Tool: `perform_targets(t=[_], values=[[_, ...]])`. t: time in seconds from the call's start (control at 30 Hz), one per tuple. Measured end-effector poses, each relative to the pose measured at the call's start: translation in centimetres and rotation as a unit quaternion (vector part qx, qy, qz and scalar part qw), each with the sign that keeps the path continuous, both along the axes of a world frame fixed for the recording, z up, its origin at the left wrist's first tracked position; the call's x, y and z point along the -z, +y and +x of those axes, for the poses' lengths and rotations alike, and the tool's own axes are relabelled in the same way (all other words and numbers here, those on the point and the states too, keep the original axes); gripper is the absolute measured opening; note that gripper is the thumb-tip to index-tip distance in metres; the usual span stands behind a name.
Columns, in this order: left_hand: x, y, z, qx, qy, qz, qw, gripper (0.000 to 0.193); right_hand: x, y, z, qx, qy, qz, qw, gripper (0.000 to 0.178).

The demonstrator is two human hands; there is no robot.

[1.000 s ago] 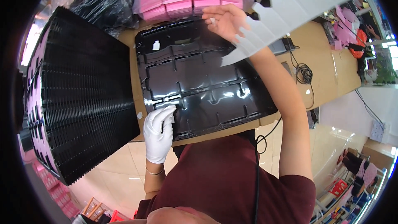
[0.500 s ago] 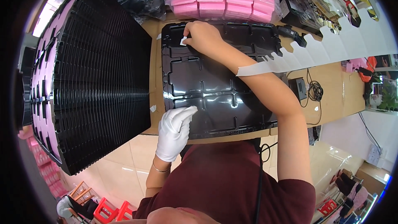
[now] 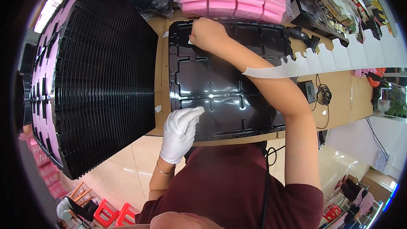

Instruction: The person assembles black plastic trays by hand, inserting pink foam separators and small components into them.

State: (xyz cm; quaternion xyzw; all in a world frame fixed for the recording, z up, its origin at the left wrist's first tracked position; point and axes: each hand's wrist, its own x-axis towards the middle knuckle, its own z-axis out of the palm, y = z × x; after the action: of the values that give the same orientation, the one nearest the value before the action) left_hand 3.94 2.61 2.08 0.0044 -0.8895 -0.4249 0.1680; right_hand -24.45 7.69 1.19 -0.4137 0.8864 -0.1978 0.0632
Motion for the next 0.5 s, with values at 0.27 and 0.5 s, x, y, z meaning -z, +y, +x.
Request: perform_targets(t=[0.27, 0.5], values=[[0.1, 0.0, 0.3, -0.014, 0.004, -0.005, 1.0, 0.034, 0.2, 1.3, 1.6, -0.15, 0.102, -0.055, 0.982, 0.016], [1.9, -0.9, 3.2, -0.124, 0.051, 0.119, 0.984, 0.035, -2.1, 8.9, 9.2, 0.008, -0.706, -0.322, 0.63, 0.009]])
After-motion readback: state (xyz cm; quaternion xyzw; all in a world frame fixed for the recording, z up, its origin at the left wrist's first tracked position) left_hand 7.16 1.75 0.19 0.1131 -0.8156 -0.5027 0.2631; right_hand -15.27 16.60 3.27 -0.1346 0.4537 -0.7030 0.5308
